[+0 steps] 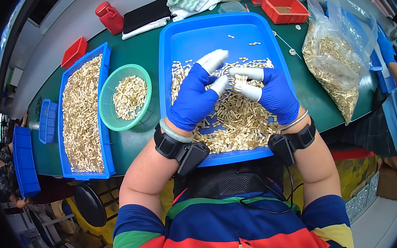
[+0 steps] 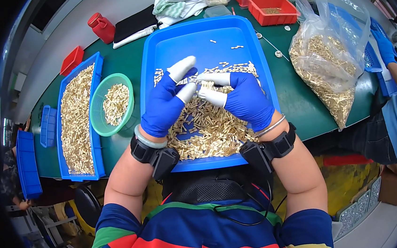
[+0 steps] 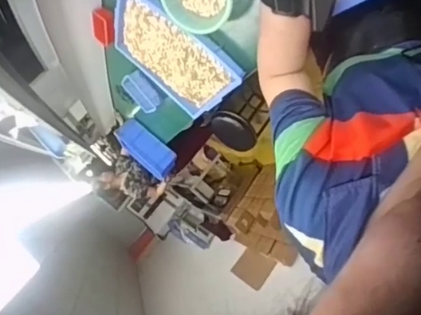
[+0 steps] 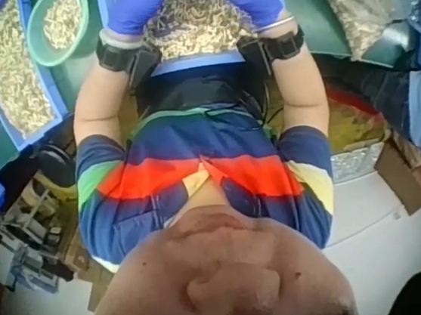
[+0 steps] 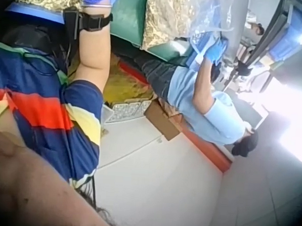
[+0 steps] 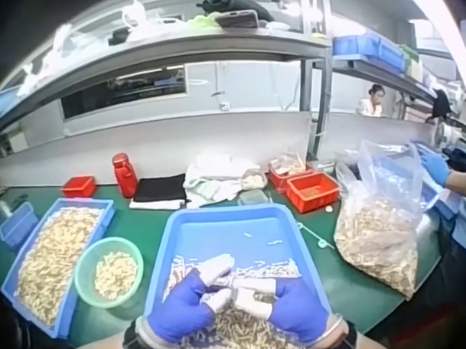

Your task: The person picks up a small metal component from a blue tray, rotates it between their fingers to inspect it, and places it into a green bowl. This process is repeated for several more pieces, with the person occasionally shifting the remaining components in the tray.

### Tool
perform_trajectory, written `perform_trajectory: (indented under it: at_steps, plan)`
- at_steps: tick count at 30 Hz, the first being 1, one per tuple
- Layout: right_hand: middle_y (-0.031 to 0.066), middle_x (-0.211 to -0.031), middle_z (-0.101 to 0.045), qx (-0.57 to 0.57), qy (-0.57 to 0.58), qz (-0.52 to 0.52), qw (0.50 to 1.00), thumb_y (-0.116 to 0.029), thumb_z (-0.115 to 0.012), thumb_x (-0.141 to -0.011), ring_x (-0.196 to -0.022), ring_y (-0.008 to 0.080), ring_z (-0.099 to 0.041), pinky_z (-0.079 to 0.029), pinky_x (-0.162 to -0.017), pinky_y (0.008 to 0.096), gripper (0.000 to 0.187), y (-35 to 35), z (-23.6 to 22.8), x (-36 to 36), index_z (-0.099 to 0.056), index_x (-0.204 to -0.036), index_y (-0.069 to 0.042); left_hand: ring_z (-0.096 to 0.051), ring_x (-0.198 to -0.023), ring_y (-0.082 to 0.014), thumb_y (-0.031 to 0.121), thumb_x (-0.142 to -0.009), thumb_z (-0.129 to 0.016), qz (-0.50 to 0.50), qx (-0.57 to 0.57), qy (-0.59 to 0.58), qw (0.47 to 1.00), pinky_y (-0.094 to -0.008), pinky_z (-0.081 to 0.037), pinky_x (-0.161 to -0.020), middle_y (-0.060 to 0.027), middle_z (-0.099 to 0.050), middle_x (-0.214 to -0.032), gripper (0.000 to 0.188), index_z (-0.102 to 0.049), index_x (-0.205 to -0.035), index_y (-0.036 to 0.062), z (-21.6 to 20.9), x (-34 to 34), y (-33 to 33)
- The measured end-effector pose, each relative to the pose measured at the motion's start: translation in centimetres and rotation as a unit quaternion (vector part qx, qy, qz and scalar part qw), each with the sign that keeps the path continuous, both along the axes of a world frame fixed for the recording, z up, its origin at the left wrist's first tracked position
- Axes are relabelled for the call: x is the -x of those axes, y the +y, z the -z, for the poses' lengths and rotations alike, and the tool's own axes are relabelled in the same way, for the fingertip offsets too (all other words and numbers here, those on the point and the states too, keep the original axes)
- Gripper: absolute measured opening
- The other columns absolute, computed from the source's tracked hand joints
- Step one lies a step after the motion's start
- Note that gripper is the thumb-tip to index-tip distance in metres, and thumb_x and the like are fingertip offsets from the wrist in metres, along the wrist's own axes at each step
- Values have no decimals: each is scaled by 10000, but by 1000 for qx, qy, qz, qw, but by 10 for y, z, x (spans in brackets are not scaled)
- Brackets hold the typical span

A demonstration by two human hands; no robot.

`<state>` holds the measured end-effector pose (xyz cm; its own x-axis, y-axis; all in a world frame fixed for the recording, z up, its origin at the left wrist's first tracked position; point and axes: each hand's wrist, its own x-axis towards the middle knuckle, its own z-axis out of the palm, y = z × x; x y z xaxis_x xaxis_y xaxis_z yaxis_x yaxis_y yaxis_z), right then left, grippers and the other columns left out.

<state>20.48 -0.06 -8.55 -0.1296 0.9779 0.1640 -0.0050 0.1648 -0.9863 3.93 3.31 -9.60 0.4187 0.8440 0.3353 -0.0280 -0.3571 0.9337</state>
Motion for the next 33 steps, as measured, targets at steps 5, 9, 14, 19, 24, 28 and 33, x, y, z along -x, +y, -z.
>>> perform_trajectory:
  at_steps: [5,9,14,19,24,28,33]
  plan:
    - [41,-840,-630,114,-10,-132,985,-131,-614,-776,-762,97,-560,-436,-688,222,179,0,-6,-8,-635,-914,-19,-517,-1008,-260,71,-755,-578,70,-214,45,973,-330,-407,-863,-137,-539,-1089,336,-562,-1090,67,3,0,1]
    - [36,-806,-627,96,-3,-158,983,-186,-582,-804,-746,91,-556,-430,-678,214,210,1,-2,-8,-635,-911,-13,-523,-1000,-237,24,-761,-560,111,-192,62,973,-317,-408,-862,-133,-544,-1085,291,-575,-1052,37,-5,0,-1]
    - [51,-820,-626,106,67,15,992,-217,-521,-841,-767,99,-559,-430,-708,229,261,5,-5,-5,-618,-933,7,-536,-960,-170,26,-772,-576,119,-26,-41,992,-272,-422,-819,-109,-558,-1081,271,-586,-1043,33,1,-1,-5]
    - [66,-833,-627,80,48,35,995,-245,-462,-871,-784,110,-562,-424,-733,243,309,8,-2,-8,-590,-999,5,-555,-857,-121,37,-785,-578,80,105,13,991,-234,-429,-763,-70,-607,-952,232,-599,-1015,14,6,1,-3]
    - [70,-825,-629,73,43,32,996,-245,-458,-873,-763,113,-572,-428,-732,238,308,9,0,-8,-589,-1003,2,-552,-807,-97,51,-806,-556,81,135,36,987,-221,-429,-732,-48,-618,-875,209,-601,-1004,2,4,0,-4]
    - [74,-825,-628,76,51,36,995,-243,-457,-873,-768,119,-576,-429,-740,243,307,9,0,-9,-586,-1008,2,-548,-776,-89,69,-817,-547,91,147,57,983,-214,-430,-711,-40,-615,-845,199,-603,-993,-3,4,1,-4]
    - [81,-824,-629,89,70,11,993,-237,-457,-874,-762,130,-583,-437,-735,247,305,9,-1,-8,-583,-1010,5,-551,-752,-88,92,-816,-555,99,170,71,978,-209,-431,-693,-35,-616,-817,190,-607,-970,-7,2,4,-6]
